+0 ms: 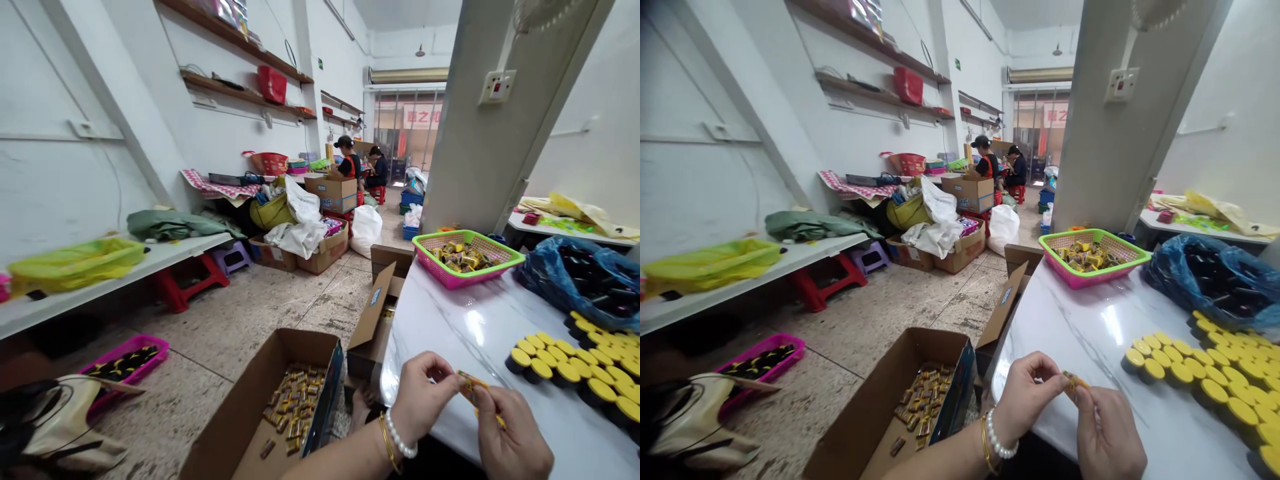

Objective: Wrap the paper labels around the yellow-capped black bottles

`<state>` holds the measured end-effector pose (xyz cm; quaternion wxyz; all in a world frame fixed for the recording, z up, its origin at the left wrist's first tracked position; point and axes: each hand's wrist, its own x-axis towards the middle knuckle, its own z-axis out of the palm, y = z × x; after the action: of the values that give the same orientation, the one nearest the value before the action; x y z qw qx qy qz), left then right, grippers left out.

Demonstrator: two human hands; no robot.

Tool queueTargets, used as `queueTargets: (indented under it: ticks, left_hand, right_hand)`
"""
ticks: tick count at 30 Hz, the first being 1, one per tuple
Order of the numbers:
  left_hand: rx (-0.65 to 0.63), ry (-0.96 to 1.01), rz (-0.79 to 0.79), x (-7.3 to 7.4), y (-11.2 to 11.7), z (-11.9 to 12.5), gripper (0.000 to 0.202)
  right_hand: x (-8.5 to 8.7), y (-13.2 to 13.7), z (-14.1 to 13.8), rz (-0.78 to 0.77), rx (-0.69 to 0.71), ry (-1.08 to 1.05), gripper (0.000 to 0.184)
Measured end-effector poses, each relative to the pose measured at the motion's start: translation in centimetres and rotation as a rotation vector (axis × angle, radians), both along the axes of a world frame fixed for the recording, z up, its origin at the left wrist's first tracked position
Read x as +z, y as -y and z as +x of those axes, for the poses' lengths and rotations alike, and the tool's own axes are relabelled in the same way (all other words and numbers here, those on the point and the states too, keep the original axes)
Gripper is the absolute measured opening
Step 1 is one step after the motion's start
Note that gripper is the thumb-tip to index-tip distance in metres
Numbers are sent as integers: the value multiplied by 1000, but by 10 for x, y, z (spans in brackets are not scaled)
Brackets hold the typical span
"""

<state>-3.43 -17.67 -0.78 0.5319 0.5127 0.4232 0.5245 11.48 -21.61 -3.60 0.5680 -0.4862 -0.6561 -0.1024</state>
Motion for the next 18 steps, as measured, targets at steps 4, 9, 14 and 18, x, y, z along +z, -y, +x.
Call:
queueTargets:
  ticks: [4, 9, 14, 18]
  left_hand:
    - [18, 35, -12, 1, 1, -2, 22]
    - [-10, 32, -32, -4, -1, -7, 18]
    - [3, -32, 26, -14, -8, -13, 14]
    - [-72, 0, 51, -13, -2, -18, 15]
  right_hand:
    - [7, 0, -6, 40, -46, -1, 18]
    - [4, 1, -7, -125, -45, -25, 34]
    - [0, 0, -7, -199, -34, -101, 35]
    - [3, -2, -7, -224, -47, -153, 26]
